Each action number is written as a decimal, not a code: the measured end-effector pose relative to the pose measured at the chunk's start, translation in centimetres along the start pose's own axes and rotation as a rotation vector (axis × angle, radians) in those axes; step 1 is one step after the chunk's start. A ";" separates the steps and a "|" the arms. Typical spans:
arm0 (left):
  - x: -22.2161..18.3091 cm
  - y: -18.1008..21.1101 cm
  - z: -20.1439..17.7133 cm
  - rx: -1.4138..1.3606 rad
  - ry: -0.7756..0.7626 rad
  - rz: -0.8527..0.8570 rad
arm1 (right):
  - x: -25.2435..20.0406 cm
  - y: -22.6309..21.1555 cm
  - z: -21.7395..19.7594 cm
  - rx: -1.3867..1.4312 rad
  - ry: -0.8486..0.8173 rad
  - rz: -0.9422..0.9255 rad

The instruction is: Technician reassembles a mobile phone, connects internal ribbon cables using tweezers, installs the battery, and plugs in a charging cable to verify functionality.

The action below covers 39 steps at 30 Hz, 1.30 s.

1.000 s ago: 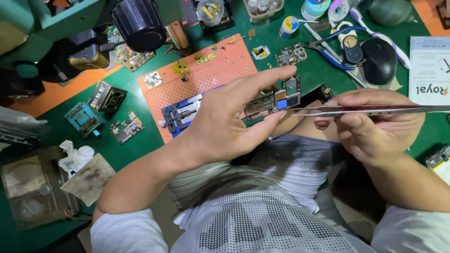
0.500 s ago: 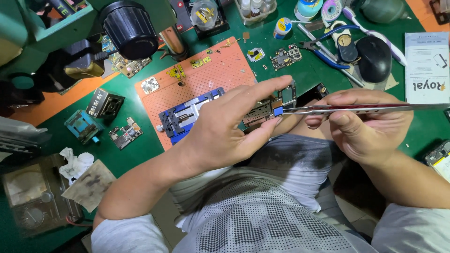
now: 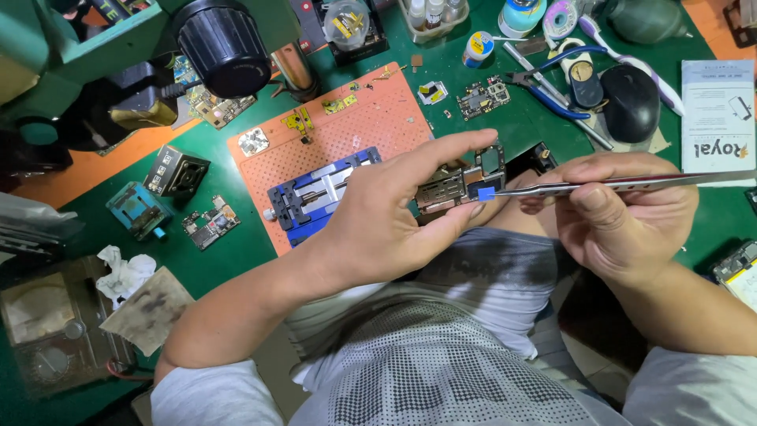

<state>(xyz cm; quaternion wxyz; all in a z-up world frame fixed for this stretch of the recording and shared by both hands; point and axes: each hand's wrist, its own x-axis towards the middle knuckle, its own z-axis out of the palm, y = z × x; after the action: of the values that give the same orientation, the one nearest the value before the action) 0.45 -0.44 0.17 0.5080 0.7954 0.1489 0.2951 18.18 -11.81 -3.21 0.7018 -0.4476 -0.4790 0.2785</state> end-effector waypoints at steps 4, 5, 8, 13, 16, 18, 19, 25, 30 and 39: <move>0.3 0.5 -0.1 -0.094 -0.035 -0.114 | -0.3 -0.3 0.3 -0.011 0.045 0.016; 0.4 0.6 -0.1 -0.183 -0.065 -0.156 | -0.3 -0.3 0.4 -0.014 0.080 0.016; 0.5 0.7 -0.2 -0.292 -0.107 -0.207 | -0.3 -0.3 0.7 -0.051 0.123 0.001; 0.5 0.6 -0.4 -0.288 -0.141 -0.260 | -0.2 -0.4 1.0 -0.126 0.136 -0.024; 0.4 0.5 -0.3 -0.289 -0.141 -0.250 | 0.0 -0.4 1.1 -0.159 0.110 -0.042; 0.4 0.3 -0.3 -0.236 -0.131 -0.228 | 0.1 -0.7 1.3 -0.225 0.086 0.010; 0.4 0.4 -0.3 -0.238 -0.130 -0.229 | 0.1 -0.7 1.3 -0.226 0.085 0.011; 0.3 0.5 -0.4 -0.183 -0.137 -0.190 | 0.0 -0.2 1.1 -0.173 0.068 -0.005; 0.2 0.6 -0.3 -0.212 -0.125 -0.166 | 0.0 -0.1 0.9 -0.141 0.045 -0.025; 0.1 0.6 -0.2 -0.166 -0.097 -0.160 | 0.0 -0.4 1.0 -0.133 0.032 -0.016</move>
<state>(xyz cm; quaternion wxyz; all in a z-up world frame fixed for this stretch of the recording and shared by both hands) 0.38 -0.57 0.83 0.6009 0.7494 0.1622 0.2260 17.29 -11.60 -2.72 0.6805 -0.4936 -0.4887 0.2332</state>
